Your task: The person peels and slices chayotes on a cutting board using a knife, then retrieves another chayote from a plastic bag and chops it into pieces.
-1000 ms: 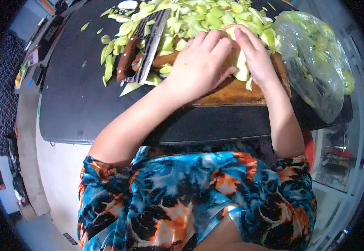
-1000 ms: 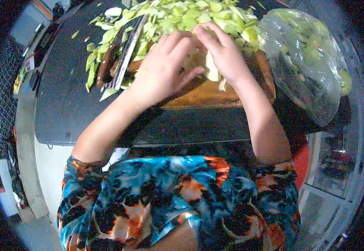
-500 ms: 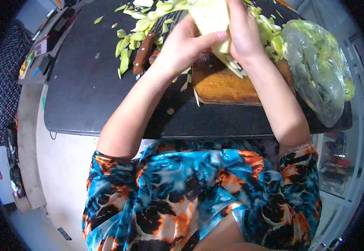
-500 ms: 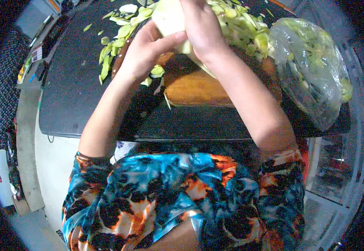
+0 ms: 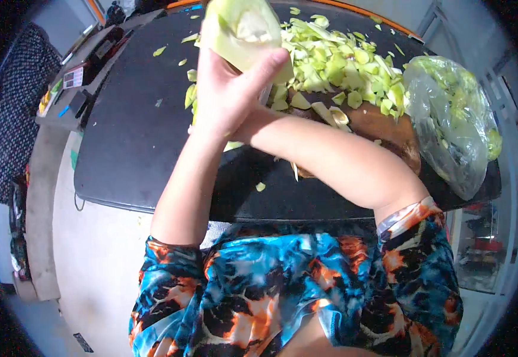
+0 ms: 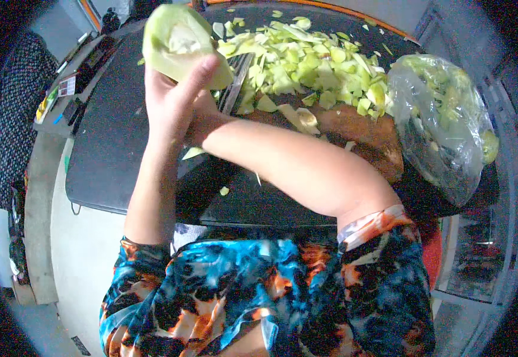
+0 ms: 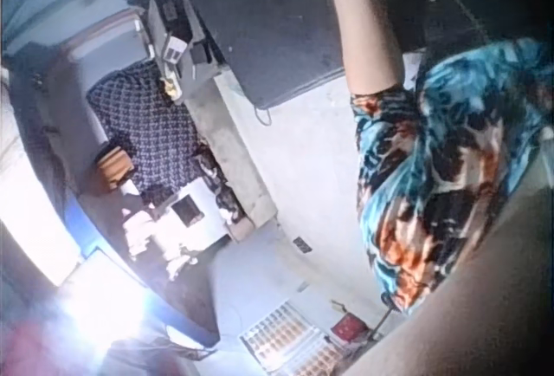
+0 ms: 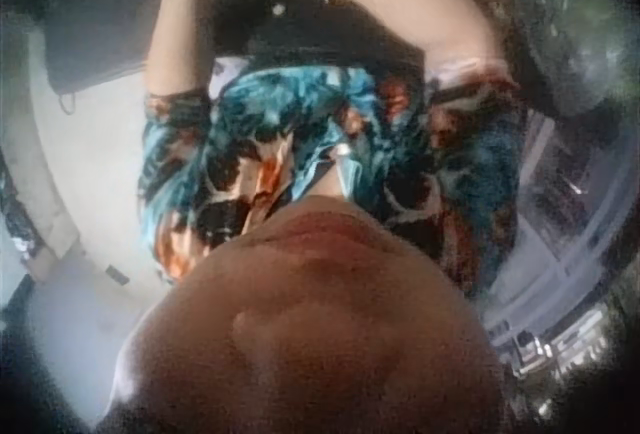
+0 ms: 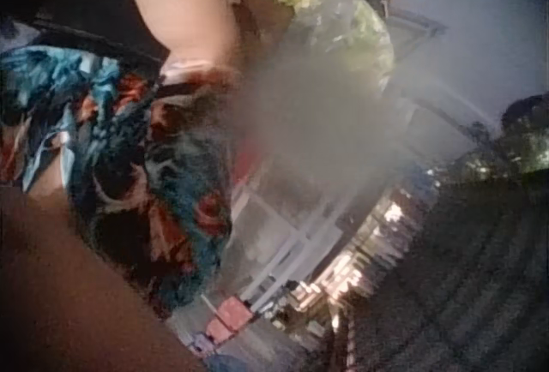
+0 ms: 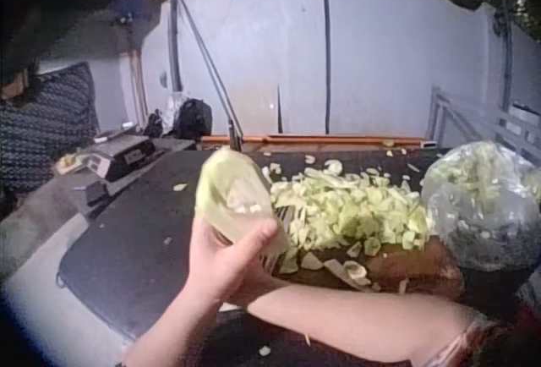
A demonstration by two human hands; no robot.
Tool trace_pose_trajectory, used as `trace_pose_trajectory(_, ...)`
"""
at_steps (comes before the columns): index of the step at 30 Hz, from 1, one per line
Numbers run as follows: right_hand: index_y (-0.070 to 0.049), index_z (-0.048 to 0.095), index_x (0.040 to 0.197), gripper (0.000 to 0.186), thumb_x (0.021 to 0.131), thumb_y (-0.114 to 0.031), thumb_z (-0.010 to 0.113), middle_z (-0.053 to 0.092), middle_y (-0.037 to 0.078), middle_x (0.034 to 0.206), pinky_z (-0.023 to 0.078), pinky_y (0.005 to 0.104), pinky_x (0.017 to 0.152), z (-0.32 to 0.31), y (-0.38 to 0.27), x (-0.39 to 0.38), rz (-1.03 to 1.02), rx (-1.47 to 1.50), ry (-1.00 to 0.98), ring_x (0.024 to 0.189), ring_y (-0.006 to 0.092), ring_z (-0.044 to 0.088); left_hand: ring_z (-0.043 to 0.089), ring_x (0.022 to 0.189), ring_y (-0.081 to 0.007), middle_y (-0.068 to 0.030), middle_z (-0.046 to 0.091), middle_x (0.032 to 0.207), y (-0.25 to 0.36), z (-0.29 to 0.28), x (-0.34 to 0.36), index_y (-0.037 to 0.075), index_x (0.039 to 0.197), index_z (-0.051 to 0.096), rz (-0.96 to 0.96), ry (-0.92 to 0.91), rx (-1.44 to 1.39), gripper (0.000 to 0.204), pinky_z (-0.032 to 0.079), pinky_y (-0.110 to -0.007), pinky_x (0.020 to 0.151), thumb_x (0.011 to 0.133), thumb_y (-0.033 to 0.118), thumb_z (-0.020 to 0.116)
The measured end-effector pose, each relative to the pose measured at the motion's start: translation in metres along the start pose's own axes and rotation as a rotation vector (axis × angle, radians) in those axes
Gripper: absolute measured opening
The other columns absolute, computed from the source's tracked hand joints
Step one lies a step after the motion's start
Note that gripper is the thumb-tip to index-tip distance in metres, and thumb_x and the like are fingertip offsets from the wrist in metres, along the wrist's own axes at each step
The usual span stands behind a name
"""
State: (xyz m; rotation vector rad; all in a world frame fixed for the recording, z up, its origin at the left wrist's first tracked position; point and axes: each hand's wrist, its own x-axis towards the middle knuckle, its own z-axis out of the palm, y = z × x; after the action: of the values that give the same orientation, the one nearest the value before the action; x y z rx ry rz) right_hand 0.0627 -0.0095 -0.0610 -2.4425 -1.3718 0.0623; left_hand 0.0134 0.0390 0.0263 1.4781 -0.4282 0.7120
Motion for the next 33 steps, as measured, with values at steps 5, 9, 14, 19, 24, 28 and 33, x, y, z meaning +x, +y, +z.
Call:
trace_pose_trajectory(5, -0.006, 0.055, 0.109, 0.033, 0.085, -0.028, 0.056, 0.065, 0.01, 0.091, 0.05, 0.0325, 0.07, 0.017, -0.017, -0.009, -0.068, -0.02, -0.102, 0.082, 0.0182, 0.062, 0.058, 0.102, -0.0183, -0.0112, 0.059, 0.111, 0.004, 0.003, -0.006, -0.001, 0.122, 0.046, -0.069, -0.028, 0.043, 0.058, 0.047, -0.032, 0.088, 0.075, 0.014, 0.075)
trace_pose_trajectory(9, -0.006, 0.053, 0.114, 0.034, 0.086, -0.025, 0.054, 0.064, 0.009, 0.093, 0.049, 0.0315, 0.071, 0.009, -0.015, -0.026, -0.104, 0.053, -0.122, 0.084, 0.017, 0.061, 0.06, 0.092, -0.0166, -0.009, 0.062, 0.104, 0.013, 0.011, -0.015, -0.002, 0.115, 0.051, -0.087, -0.005, -0.014, 0.048, 0.048, -0.03, 0.081, 0.076, 0.015, 0.073)
trace_pose_trajectory(14, -0.007, 0.05, 0.119, 0.036, 0.087, -0.023, 0.052, 0.064, 0.008, 0.097, 0.049, 0.0304, 0.072, -0.059, 0.021, -0.037, -0.14, 0.472, 0.194, 0.088, 0.0154, 0.06, 0.06, 0.089, -0.015, -0.0077, 0.061, 0.098, 0.032, 0.014, -0.013, -0.001, 0.113, 0.049, -0.082, -0.053, -0.134, 0.049, 0.049, -0.028, 0.079, 0.073, 0.011, 0.075)
trace_pose_trajectory(19, -0.005, 0.045, 0.122, 0.036, 0.087, -0.015, 0.046, 0.062, 0.013, 0.101, 0.045, 0.0295, 0.074, -0.137, 0.067, -0.101, 0.257, 1.129, 0.374, 0.084, 0.015, 0.058, 0.062, 0.091, -0.0166, -0.0097, 0.064, 0.102, 0.023, 0.014, -0.021, -0.001, 0.112, 0.053, -0.102, -0.069, -0.176, 0.04, 0.049, -0.03, 0.081, 0.077, 0.011, 0.067)
trace_pose_trajectory(24, -0.004, 0.043, 0.119, 0.031, 0.089, -0.01, 0.044, 0.062, 0.015, 0.094, 0.047, 0.0323, 0.072, -0.153, 0.041, -0.166, 0.02, 1.328, 0.699, 0.075, 0.0184, 0.059, 0.057, 0.099, -0.0156, -0.0083, 0.057, 0.109, 0.009, 0.017, -0.022, 0.001, 0.122, 0.041, -0.272, -0.129, -0.157, 0.056, 0.047, -0.03, 0.087, 0.076, 0.008, 0.071)
trace_pose_trajectory(28, -0.005, 0.041, 0.122, 0.033, 0.091, -0.017, 0.046, 0.059, 0.01, 0.086, 0.047, 0.0271, 0.067, -0.151, 0.046, -0.174, 0.135, 1.103, 0.65, 0.071, 0.0137, 0.056, 0.055, 0.103, -0.0164, -0.0076, 0.055, 0.111, -0.003, 0.024, -0.023, 0.002, 0.125, 0.039, -0.322, -0.186, -0.11, 0.06, 0.046, -0.031, 0.089, 0.075, 0.007, 0.071)
trace_pose_trajectory(33, -0.007, 0.053, 0.103, 0.02, 0.091, -0.023, 0.051, 0.056, 0.002, 0.07, 0.044, 0.0235, 0.054, -0.142, 0.042, -0.185, 0.216, 1.205, 0.746, 0.056, 0.0086, 0.052, 0.053, 0.103, -0.0143, -0.0056, 0.053, 0.11, -0.017, 0.024, -0.023, 0.004, 0.125, 0.041, -0.29, -0.224, -0.061, 0.06, 0.046, -0.029, 0.086, 0.075, 0.011, 0.073)
